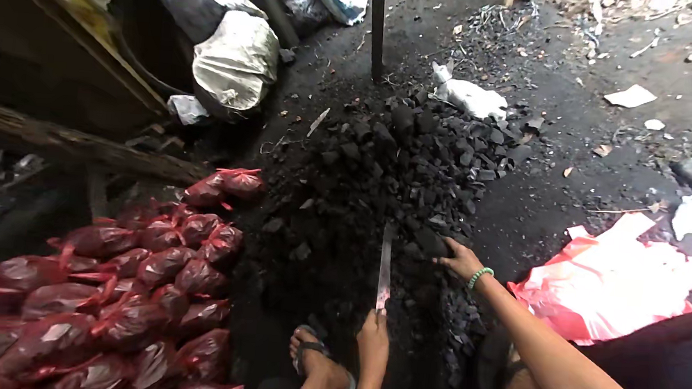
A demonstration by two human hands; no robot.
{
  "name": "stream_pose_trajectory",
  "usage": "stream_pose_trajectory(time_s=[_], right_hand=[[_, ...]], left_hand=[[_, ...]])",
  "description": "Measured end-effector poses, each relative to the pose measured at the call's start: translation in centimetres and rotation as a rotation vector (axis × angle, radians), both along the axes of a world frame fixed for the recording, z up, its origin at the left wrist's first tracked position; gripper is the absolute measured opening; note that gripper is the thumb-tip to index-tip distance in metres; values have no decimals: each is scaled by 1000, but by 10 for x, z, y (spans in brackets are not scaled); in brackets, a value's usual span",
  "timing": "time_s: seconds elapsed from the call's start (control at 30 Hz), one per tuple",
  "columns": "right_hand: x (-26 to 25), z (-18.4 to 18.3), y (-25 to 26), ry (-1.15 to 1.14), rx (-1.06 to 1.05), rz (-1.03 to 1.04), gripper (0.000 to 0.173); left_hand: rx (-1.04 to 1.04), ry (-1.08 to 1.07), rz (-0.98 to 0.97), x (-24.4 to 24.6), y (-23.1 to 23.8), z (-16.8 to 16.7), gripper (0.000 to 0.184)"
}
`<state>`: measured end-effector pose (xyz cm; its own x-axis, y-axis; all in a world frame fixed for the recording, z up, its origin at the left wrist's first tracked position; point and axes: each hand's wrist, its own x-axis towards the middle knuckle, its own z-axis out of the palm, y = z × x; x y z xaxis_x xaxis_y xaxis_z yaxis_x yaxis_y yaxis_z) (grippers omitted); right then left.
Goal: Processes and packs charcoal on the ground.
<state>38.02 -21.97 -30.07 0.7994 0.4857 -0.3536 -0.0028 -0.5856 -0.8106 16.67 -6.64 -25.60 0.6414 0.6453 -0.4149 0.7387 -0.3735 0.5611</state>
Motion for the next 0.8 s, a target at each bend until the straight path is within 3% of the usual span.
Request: stream_pose_trajectory(time_s=[0.13, 0.27, 0.43, 0.5, 0.6, 0.73, 0.8], right_hand=[[-12, -8, -50, 194, -146, -12, 66], [-38, -17, -91, 261, -349, -12, 66], [-64, -34, -100, 250, -653, 393, 63], [-68, -28, -95, 234, -702, 459, 66], [-63, -18, -91, 193, -631, 412, 55], [-47, -15, -92, 97, -361, 117, 54], [-45, 17, -89, 147, -168, -20, 56]], left_hand=[[-99, -16, 17, -2, -35, -3, 36], [-161, 57, -123, -3, -66, -3, 35], [-192, 79, -277, -7, -83, -5, 35], [-193, 73, -283, -9, -81, -5, 35], [-177, 76, -253, -12, -74, -3, 34], [-175, 65, -174, -15, -67, -4, 35], [-178, 35, -152, -14, -67, -3, 34]])
